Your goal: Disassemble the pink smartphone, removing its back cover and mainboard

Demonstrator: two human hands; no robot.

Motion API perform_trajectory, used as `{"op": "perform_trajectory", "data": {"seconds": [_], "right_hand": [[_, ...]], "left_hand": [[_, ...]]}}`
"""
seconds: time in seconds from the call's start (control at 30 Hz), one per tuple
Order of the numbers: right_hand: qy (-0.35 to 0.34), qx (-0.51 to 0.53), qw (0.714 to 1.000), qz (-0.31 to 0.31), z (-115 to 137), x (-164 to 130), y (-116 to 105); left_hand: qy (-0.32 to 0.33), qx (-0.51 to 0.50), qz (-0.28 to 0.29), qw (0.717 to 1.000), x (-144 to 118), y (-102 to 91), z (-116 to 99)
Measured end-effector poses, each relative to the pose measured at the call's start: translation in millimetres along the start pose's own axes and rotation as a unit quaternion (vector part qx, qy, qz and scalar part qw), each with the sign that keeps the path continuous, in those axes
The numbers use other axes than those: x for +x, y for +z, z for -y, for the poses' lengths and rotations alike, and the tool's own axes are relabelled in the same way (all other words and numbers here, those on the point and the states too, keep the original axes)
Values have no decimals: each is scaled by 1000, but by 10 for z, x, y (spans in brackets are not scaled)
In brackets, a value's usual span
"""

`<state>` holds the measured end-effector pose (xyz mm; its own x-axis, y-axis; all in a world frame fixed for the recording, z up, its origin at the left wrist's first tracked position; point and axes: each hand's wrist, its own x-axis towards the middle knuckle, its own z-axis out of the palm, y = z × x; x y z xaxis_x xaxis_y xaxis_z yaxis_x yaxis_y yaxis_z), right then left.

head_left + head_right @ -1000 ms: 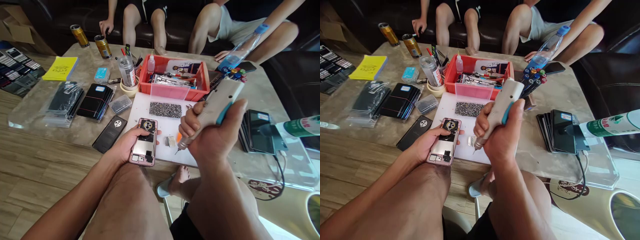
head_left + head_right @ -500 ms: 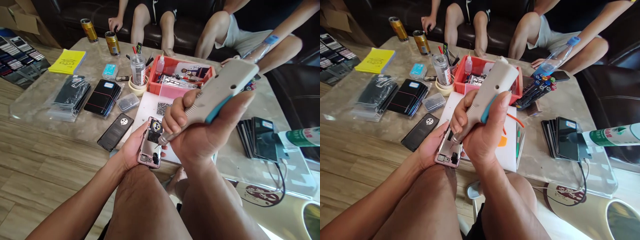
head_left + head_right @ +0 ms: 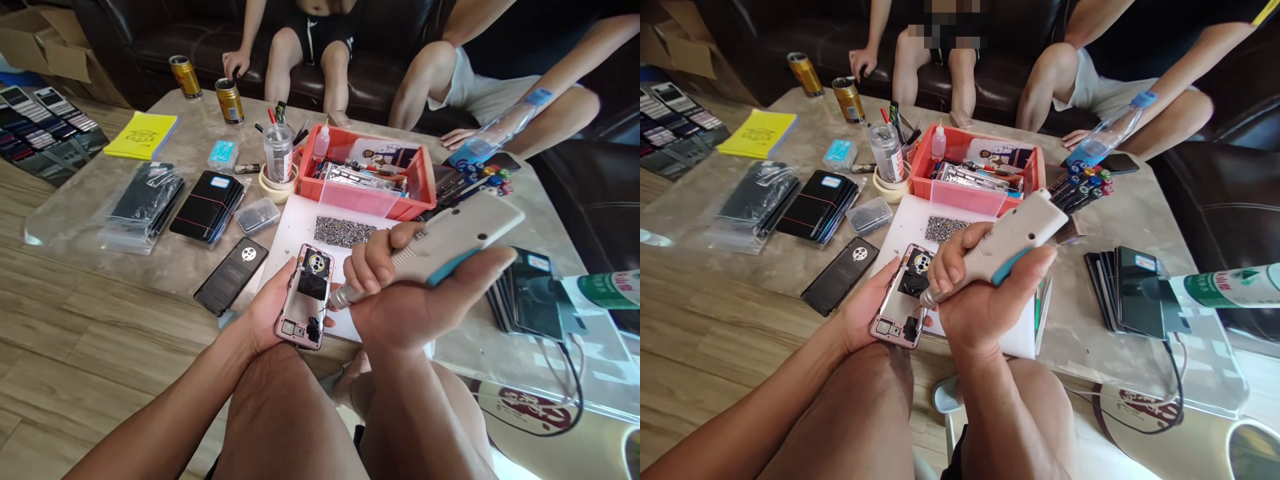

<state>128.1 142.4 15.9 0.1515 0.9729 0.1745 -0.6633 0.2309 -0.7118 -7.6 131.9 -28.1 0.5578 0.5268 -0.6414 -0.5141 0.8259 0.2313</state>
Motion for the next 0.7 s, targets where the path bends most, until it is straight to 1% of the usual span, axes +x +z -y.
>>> {"op": "perform_trajectory", "data": {"seconds": [0.1,0.2,0.43,0.57,0.7], "right_hand": [[-15,-9,1000,-4,24,29,-43],[-8,-16,1000,-16,22,34,-51],[-2,-14,1000,-18,12,-5,37],[-2,-16,1000,-24,19,-19,51],[-1,-27,999,-40,19,-23,27]], "left_hand": [[-16,-1,-2,1000,-20,26,-27],[-27,-10,-1,1000,-8,6,-27],[-9,-10,10,1000,22,-84,1],[-2,-18,2,1000,17,-70,-6],[-12,-28,7,1000,10,-53,-6]]}}
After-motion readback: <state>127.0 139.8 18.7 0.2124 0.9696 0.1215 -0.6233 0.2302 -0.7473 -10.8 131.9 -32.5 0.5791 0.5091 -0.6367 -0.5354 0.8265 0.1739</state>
